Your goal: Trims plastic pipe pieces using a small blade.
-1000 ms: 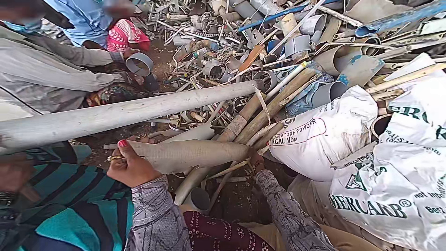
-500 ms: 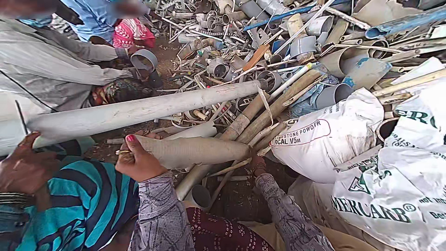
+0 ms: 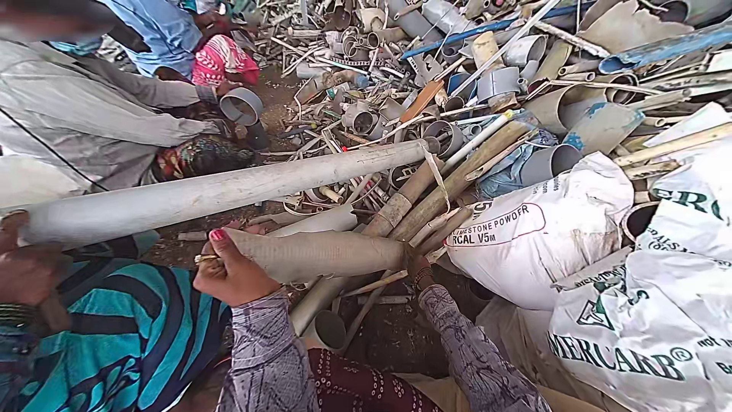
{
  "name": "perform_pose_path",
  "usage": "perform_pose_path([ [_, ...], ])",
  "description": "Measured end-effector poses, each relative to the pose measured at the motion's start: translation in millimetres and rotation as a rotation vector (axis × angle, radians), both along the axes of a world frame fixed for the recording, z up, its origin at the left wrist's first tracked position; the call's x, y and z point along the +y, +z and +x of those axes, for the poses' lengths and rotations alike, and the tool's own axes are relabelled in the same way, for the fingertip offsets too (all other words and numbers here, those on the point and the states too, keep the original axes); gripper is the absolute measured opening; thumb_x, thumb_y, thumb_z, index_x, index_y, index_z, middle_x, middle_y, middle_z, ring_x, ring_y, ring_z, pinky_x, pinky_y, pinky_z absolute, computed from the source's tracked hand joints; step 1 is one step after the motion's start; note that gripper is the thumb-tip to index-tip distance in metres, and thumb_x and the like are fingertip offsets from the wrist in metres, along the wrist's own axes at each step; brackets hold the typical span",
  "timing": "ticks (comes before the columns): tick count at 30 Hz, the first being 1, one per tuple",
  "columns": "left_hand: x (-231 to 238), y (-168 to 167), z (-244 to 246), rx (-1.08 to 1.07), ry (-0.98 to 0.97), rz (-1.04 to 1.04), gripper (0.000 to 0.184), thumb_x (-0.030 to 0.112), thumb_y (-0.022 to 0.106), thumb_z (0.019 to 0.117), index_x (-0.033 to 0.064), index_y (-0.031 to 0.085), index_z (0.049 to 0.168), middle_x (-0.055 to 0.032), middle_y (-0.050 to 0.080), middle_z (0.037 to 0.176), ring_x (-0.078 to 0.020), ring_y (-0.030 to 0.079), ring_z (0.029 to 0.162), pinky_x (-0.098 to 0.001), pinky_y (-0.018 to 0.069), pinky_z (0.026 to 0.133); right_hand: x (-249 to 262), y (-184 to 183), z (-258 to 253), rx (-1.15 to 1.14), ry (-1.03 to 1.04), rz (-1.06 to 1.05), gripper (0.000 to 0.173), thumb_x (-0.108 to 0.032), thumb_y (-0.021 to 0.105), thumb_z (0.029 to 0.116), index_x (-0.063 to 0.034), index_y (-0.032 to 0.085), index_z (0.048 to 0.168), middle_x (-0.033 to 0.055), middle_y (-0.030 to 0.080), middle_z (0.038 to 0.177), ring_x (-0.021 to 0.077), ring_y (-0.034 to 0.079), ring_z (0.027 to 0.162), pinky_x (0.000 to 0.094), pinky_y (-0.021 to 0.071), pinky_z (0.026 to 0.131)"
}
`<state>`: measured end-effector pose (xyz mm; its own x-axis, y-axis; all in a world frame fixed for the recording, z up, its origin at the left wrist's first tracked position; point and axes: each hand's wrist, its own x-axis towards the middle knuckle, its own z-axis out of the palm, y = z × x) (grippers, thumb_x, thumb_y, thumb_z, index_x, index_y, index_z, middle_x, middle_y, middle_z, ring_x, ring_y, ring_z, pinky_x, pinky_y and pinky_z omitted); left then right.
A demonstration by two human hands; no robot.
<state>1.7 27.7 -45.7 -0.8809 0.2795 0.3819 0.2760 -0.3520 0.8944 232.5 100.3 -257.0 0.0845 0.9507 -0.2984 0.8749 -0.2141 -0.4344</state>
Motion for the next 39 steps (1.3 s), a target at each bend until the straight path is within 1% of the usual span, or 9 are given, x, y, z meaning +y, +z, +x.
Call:
perform_pose_path([
  [2,0.2,-1.1,0.5,-0.004,0.003,0.001,0.026,0.003,0.037,0.1071,-0.0038,0.06,0.096,0.0074,0.07,0.075,-0.0002,0.07,0.067,-0.0204,0.0605,0.069,-6.9,62.3,-8.7,0.187,0.207,-0.294,0.051,-0.015,0.034,0.1121,-0.0111,0.026,0.163,0.0301,0.061,0.136,0.0444,0.06,0.126,0.055,0.0417,0.11],
  [4,-1.0,-1.2,-0.1,-0.009,0.017,0.003,0.026,0.002,0.038,0.1068,-0.0031,0.06,0.094,0.0073,0.069,0.075,-0.0002,0.07,0.068,-0.0205,0.0602,0.069,-33.3,79.7,-27.1,0.352,0.279,-0.185,0.05,-0.012,0.036,0.111,-0.0081,0.032,0.161,0.0301,0.069,0.114,0.0433,0.068,0.103,0.0535,0.0481,0.098],
  [6,-1.6,-0.8,-0.2,-0.021,0.021,0.02,0.025,0.001,0.039,0.1061,-0.0017,0.059,0.092,0.0072,0.068,0.076,-0.0002,0.069,0.069,-0.0209,0.0598,0.07,-45.4,67.2,-31.4,0.437,0.252,-0.053,0.049,-0.01,0.038,0.1094,-0.0051,0.037,0.158,0.0291,0.071,0.102,0.0415,0.068,0.088,0.0534,0.0507,0.089],
  [9,-4.8,2.2,0.1,-0.112,-0.006,0.058,0.029,0.001,0.038,0.1064,0.0018,0.06,0.089,0.0068,0.069,0.072,-0.0025,0.07,0.065,-0.0216,0.0602,0.067,-23.7,25.3,-4.6,0.322,0.019,-0.177,0.049,-0.015,0.038,0.1113,-0.0098,0.035,0.16,0.0311,0.064,0.13,0.0465,0.063,0.12,0.0563,0.0436,0.107],
  [12,-4.7,3.1,5.7,-0.112,-0.067,0.116,0.033,0.0,0.036,0.1063,0.0067,0.06,0.086,0.0085,0.07,0.07,-0.0028,0.07,0.063,-0.0213,0.0605,0.065,-8.9,-8.5,22.9,0.307,-0.133,-0.253,0.048,-0.014,0.04,0.111,-0.0018,0.036,0.157,0.0309,0.055,0.142,0.0442,0.054,0.133,0.0541,0.0386,0.114],
  [17,0.6,0.9,4.2,-0.047,-0.057,0.114,0.031,0.0,0.036,0.1057,0.006,0.06,0.088,0.0095,0.069,0.071,-0.0023,0.07,0.064,-0.0215,0.0604,0.065,-35.7,8.4,-5.1,0.459,0.011,-0.099,0.049,-0.012,0.038,0.1106,-0.0066,0.033,0.16,0.0286,0.07,0.103,0.0389,0.068,0.089,0.0517,0.0511,0.091],
  [21,-1.5,-3.1,4.7,-0.01,-0.066,0.13,0.031,0.001,0.037,0.1059,0.0081,0.061,0.087,0.0094,0.07,0.073,-0.0027,0.07,0.066,-0.0221,0.0605,0.067,-20.7,-25.4,15.3,0.437,-0.196,-0.192,0.049,-0.012,0.041,0.1102,-0.0041,0.034,0.159,0.0321,0.063,0.13,0.0444,0.065,0.116,0.0551,0.0467,0.104],
  [24,0.5,-0.5,4.0,0.0,-0.081,0.15,0.034,-0.001,0.035,0.1055,0.009,0.061,0.085,0.0099,0.071,0.072,-0.0025,0.071,0.065,-0.0219,0.0609,0.065,-27.7,-16.7,9.9,0.463,-0.124,-0.157,0.049,-0.013,0.04,0.1108,-0.0038,0.035,0.158,0.0308,0.067,0.116,0.0405,0.067,0.098,0.052,0.0499,0.094],
  [39,-0.8,-1.2,7.8,0.027,-0.108,0.188,0.037,-0.003,0.033,0.1037,0.0103,0.061,0.083,0.0094,0.071,0.071,-0.0034,0.071,0.064,-0.0222,0.0606,0.064,-33.0,-36.0,10.3,0.618,-0.253,-0.079,0.047,-0.008,0.039,0.1102,0.002,0.035,0.156,0.0172,0.063,0.079,0.0215,0.055,0.064,0.0379,0.0494,0.068],
])
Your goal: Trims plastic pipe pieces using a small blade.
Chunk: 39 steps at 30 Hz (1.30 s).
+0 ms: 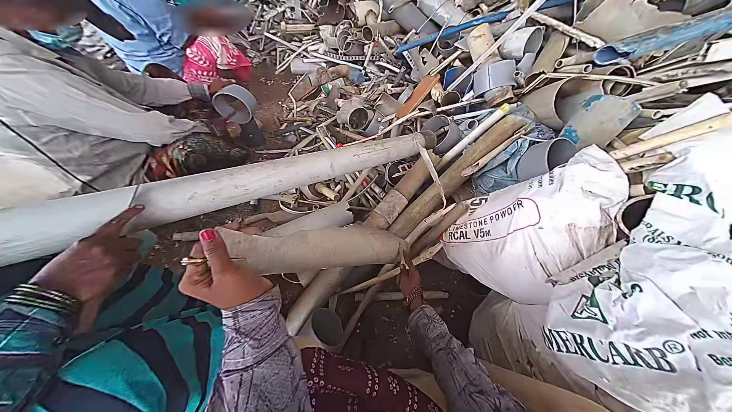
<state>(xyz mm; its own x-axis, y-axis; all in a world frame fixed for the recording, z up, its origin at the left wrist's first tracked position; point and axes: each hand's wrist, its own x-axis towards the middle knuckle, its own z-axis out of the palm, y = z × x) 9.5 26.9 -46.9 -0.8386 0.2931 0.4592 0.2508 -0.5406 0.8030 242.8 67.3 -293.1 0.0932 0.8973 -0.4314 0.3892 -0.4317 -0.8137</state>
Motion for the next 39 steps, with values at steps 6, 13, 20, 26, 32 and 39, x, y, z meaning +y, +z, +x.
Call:
perform_pose_path([
  [6,5.0,0.9,-1.3,0.012,0.027,-0.01,0.038,-0.001,0.032,0.1039,0.0122,0.061,0.082,0.0099,0.071,0.07,-0.0034,0.07,0.064,-0.0219,0.0603,0.064,1.6,19.5,-19.8,0.209,0.053,0.132,0.048,-0.009,0.033,0.1109,0.0015,0.031,0.157,0.0082,0.056,0.066,0.0121,0.048,0.051,0.0301,0.0444,0.053],
  [13,10.6,1.1,-6.3,-0.056,0.062,-0.049,0.035,0.001,0.032,0.1048,0.0106,0.059,0.086,0.0078,0.071,0.07,-0.0061,0.07,0.062,-0.0236,0.0608,0.062,26.9,-7.6,4.2,-0.167,-0.027,0.006,0.042,-0.008,0.039,0.1099,0.0055,0.046,0.149,0.033,0.062,0.132,0.047,0.061,0.123,0.0553,0.0425,0.109],
  [20,28.9,-9.0,-28.7,-0.084,0.074,-0.058,0.032,0.0,0.032,0.1048,0.0056,0.057,0.085,0.0021,0.068,0.069,-0.0106,0.069,0.062,-0.0257,0.0601,0.063,18.1,68.8,-38.2,-0.055,0.245,0.269,0.046,-0.005,0.042,0.106,0.0003,0.047,0.151,0.029,0.073,0.102,0.0451,0.071,0.087,0.0586,0.0522,0.088],
  [26,30.7,-0.9,-18.4,-0.03,0.051,-0.037,0.035,0.0,0.029,0.1047,0.0072,0.056,0.084,0.0,0.068,0.067,-0.0123,0.069,0.06,-0.025,0.06,0.061,39.5,7.4,5.3,-0.094,0.002,-0.141,0.049,-0.013,0.04,0.1108,-0.0029,0.033,0.158,0.0315,0.067,0.121,0.0454,0.066,0.11,0.0565,0.0476,0.1],
  [32,59.6,19.1,7.2,0.124,-0.041,0.005,0.038,-0.002,0.03,0.1017,0.0114,0.059,0.082,0.0046,0.07,0.07,-0.009,0.069,0.061,-0.0233,0.0602,0.061,27.0,71.2,-32.5,0.06,0.108,0.292,0.051,-0.005,0.043,0.1046,0.0055,0.039,0.154,0.0196,0.065,0.07,0.0323,0.061,0.059,0.0515,0.0521,0.065],
  [39,55.3,23.3,13.0,0.08,-0.035,0.083,0.038,-0.005,0.037,0.1002,0.0161,0.06,0.078,0.0106,0.07,0.067,-0.0022,0.068,0.059,-0.0199,0.0584,0.058,56.3,26.2,-5.8,-0.057,-0.045,-0.146,0.051,-0.011,0.046,0.1085,0.0014,0.031,0.156,0.0331,0.058,0.137,0.0455,0.061,0.123,0.0552,0.0467,0.105],
])
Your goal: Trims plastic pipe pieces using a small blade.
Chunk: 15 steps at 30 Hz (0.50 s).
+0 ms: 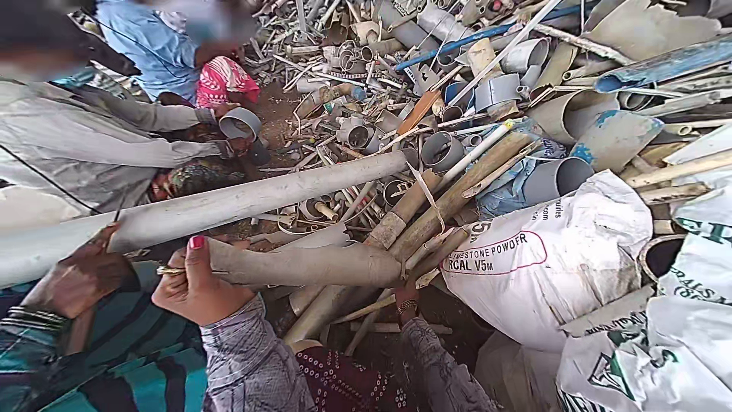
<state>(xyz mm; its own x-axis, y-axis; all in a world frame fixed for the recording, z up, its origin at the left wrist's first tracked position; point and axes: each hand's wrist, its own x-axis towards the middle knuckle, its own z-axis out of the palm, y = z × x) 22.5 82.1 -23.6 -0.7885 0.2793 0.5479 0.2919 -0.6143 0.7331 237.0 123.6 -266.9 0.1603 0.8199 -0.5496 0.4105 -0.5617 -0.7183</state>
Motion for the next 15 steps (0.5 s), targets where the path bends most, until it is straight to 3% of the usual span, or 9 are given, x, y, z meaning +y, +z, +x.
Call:
perform_pose_path([
  [2,-14.1,-5.9,-0.7,0.003,0.013,-0.007,0.038,-0.004,0.039,0.0995,0.0174,0.061,0.077,0.012,0.07,0.068,-0.0011,0.068,0.062,-0.0197,0.0586,0.06,-11.8,37.0,-16.0,-0.027,0.096,0.05,0.047,-0.012,0.044,0.1091,-0.0026,0.036,0.155,0.0314,0.061,0.132,0.0448,0.063,0.12,0.0557,0.0478,0.103],
  [4,-26.8,-10.0,-4.4,-0.036,0.037,-0.033,0.037,-0.004,0.039,0.1006,0.0168,0.06,0.077,0.0124,0.069,0.068,-0.0006,0.068,0.061,-0.0194,0.0587,0.06,-26.8,64.6,-33.8,-0.003,0.213,0.142,0.045,-0.013,0.041,0.1103,-0.0013,0.038,0.154,0.0297,0.069,0.114,0.0442,0.068,0.106,0.0562,0.0501,0.096],
  [6,-36.5,-10.6,-9.4,-0.093,0.071,-0.069,0.036,-0.004,0.04,0.1011,0.0154,0.059,0.077,0.0128,0.068,0.066,0.0007,0.067,0.06,-0.0185,0.0579,0.06,-34.1,60.9,-39.8,0.027,0.241,0.213,0.043,-0.012,0.04,0.1104,0.0007,0.042,0.152,0.0286,0.071,0.105,0.0439,0.069,0.097,0.0564,0.0506,0.092],
  [8,-44.9,-13.2,-14.1,-0.144,0.09,-0.116,0.035,-0.003,0.041,0.1013,0.0143,0.058,0.077,0.0129,0.066,0.065,0.0016,0.066,0.06,-0.0175,0.0571,0.061,-29.1,29.8,-28.6,-0.008,0.137,0.163,0.043,-0.012,0.041,0.1103,0.0005,0.042,0.151,0.0316,0.069,0.111,0.046,0.068,0.102,0.0573,0.05,0.094],
  [11,-54.7,-18.2,-22.8,-0.211,0.074,-0.182,0.033,-0.001,0.04,0.1032,0.0115,0.057,0.078,0.0108,0.065,0.064,0.0002,0.065,0.057,-0.0179,0.0568,0.059,-11.4,-15.6,2.6,-0.112,0.038,-0.029,0.051,-0.016,0.047,0.1089,-0.0041,0.035,0.157,0.0296,0.062,0.134,0.0439,0.062,0.122,0.0556,0.0471,0.104],
  [13,-54.3,-20.7,-31.8,-0.211,0.052,-0.183,0.033,0.001,0.04,0.1031,0.0111,0.059,0.079,0.0101,0.066,0.064,-0.0005,0.066,0.057,-0.0184,0.0571,0.059,-6.5,-3.5,-1.5,-0.149,0.117,-0.048,0.051,-0.016,0.047,0.1086,-0.006,0.034,0.157,0.0284,0.059,0.139,0.0428,0.06,0.126,0.055,0.0463,0.106],
  [15,-52.1,-22.5,-32.2,-0.217,0.047,-0.171,0.033,0.001,0.04,0.1029,0.0112,0.059,0.079,0.0105,0.067,0.064,-0.0002,0.066,0.057,-0.0185,0.0573,0.058,-20.8,34.7,-25.3,-0.155,0.245,0.014,0.049,-0.013,0.044,0.1089,-0.0072,0.035,0.157,0.0298,0.063,0.132,0.0446,0.062,0.122,0.0562,0.047,0.104],
])
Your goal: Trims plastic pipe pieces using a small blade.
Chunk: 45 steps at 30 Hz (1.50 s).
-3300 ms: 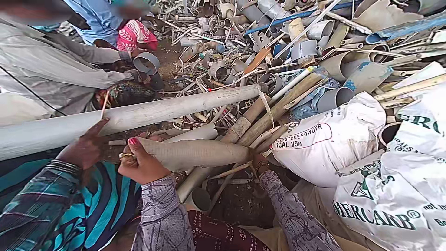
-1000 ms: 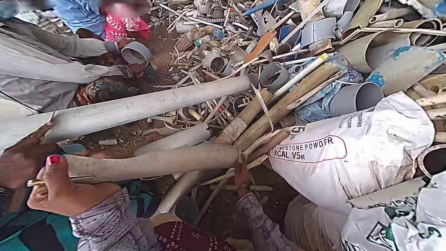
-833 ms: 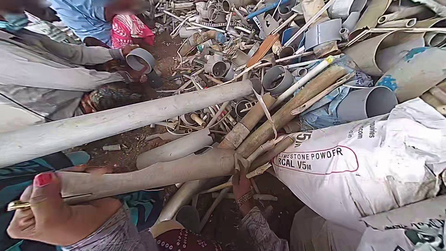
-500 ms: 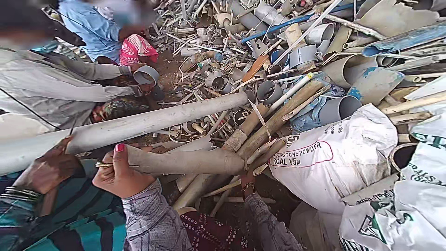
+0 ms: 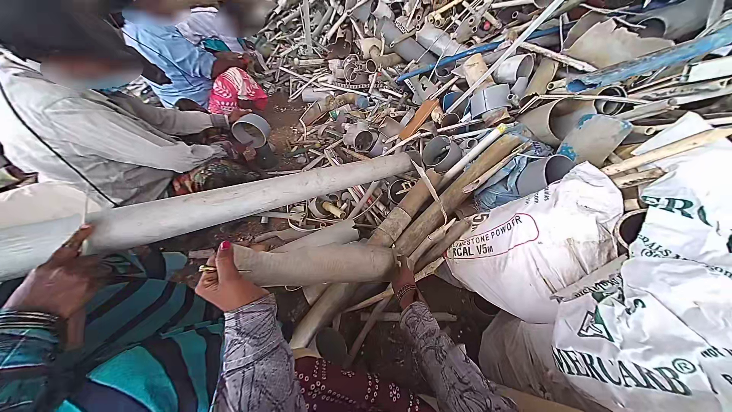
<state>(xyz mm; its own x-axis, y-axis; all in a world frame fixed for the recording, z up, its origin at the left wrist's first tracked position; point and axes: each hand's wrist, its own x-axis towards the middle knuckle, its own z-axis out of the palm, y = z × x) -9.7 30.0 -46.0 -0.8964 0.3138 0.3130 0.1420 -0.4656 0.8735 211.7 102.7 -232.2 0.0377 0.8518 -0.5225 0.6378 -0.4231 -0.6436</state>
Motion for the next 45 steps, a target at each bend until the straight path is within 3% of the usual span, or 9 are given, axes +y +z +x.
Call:
perform_pose_path([
  [4,5.0,3.2,3.4,-0.012,-0.012,0.023,0.034,-0.002,0.039,0.1034,0.0125,0.057,0.078,0.0107,0.066,0.063,-0.0002,0.066,0.056,-0.0181,0.0574,0.056,-24.1,30.0,-27.9,0.03,0.12,0.124,0.046,-0.016,0.039,0.1112,-0.0066,0.038,0.156,0.0279,0.071,0.113,0.0457,0.068,0.108,0.0578,0.0486,0.098],
  [9,3.8,-0.1,4.4,0.013,0.014,0.023,0.034,-0.002,0.041,0.1031,0.0122,0.057,0.077,0.0103,0.066,0.062,-0.0002,0.066,0.056,-0.018,0.0574,0.056,-9.2,-44.4,11.5,0.014,-0.246,-0.028,0.055,-0.013,0.048,0.1079,-0.0029,0.031,0.159,0.0318,0.062,0.131,0.0453,0.062,0.122,0.0562,0.0463,0.105],
  [12,7.0,1.2,4.9,0.049,0.002,0.034,0.035,-0.002,0.039,0.1032,0.0131,0.057,0.078,0.0115,0.067,0.064,0.0006,0.067,0.058,-0.0177,0.0578,0.058,-18.4,-36.4,0.0,0.012,-0.168,0.06,0.047,-0.015,0.042,0.1105,-0.0034,0.037,0.155,0.0313,0.068,0.117,0.0463,0.067,0.108,0.0575,0.0491,0.097],
  [16,5.8,-1.3,8.2,0.048,0.01,0.04,0.033,-0.003,0.04,0.1025,0.0122,0.058,0.078,0.0117,0.067,0.064,0.0006,0.066,0.057,-0.0179,0.0576,0.057,-22.3,-47.4,11.8,0.04,-0.223,0.018,0.049,-0.014,0.041,0.1108,-0.0009,0.032,0.157,0.0318,0.062,0.132,0.0454,0.063,0.121,0.0557,0.0466,0.105],
  [34,4.8,3.3,14.6,0.114,0.033,0.04,0.034,-0.005,0.041,0.1011,0.0125,0.058,0.078,0.0138,0.066,0.066,0.0033,0.066,0.059,-0.0167,0.0574,0.059,-16.5,-58.1,10.1,0.057,-0.243,0.055,0.049,-0.01,0.042,0.1098,0.0007,0.032,0.157,0.0329,0.063,0.13,0.0467,0.064,0.118,0.0559,0.0469,0.103],
  [39,6.1,3.8,12.7,0.083,0.044,0.005,0.032,-0.004,0.042,0.1018,0.0117,0.057,0.078,0.0131,0.066,0.065,0.0028,0.066,0.059,-0.0165,0.0573,0.058,-27.4,-51.0,-1.9,0.129,-0.176,0.145,0.046,-0.011,0.041,0.1099,0.0014,0.036,0.154,0.0304,0.069,0.103,0.0432,0.068,0.093,0.055,0.0514,0.089],
  [41,4.9,1.1,11.2,0.061,0.029,0.009,0.032,-0.004,0.042,0.1019,0.0115,0.057,0.078,0.0118,0.067,0.064,0.0013,0.067,0.058,-0.0173,0.0578,0.058,-29.6,-76.3,9.8,0.062,-0.223,0.154,0.047,-0.012,0.042,0.1104,0.0031,0.035,0.154,0.0334,0.066,0.119,0.0466,0.066,0.109,0.0569,0.0489,0.099],
  [43,6.4,0.3,10.1,0.073,0.008,0.039,0.032,-0.003,0.041,0.1015,0.0115,0.058,0.079,0.0114,0.068,0.065,0.0004,0.067,0.058,-0.0178,0.0582,0.058,-22.1,-144.1,11.1,-0.095,-0.35,0.504,0.045,-0.014,0.047,0.1062,0.0114,0.048,0.143,0.035,0.069,0.106,0.0482,0.07,0.095,0.0591,0.0543,0.087],
  [45,7.3,-1.0,10.1,0.108,-0.011,0.07,0.033,-0.003,0.041,0.1006,0.0125,0.06,0.079,0.0125,0.069,0.066,0.0011,0.068,0.059,-0.0176,0.0584,0.059,-15.9,-126.2,7.9,-0.141,-0.289,0.459,0.045,-0.016,0.046,0.107,0.0077,0.048,0.145,0.0327,0.07,0.108,0.0467,0.07,0.098,0.0581,0.0542,0.09],
])
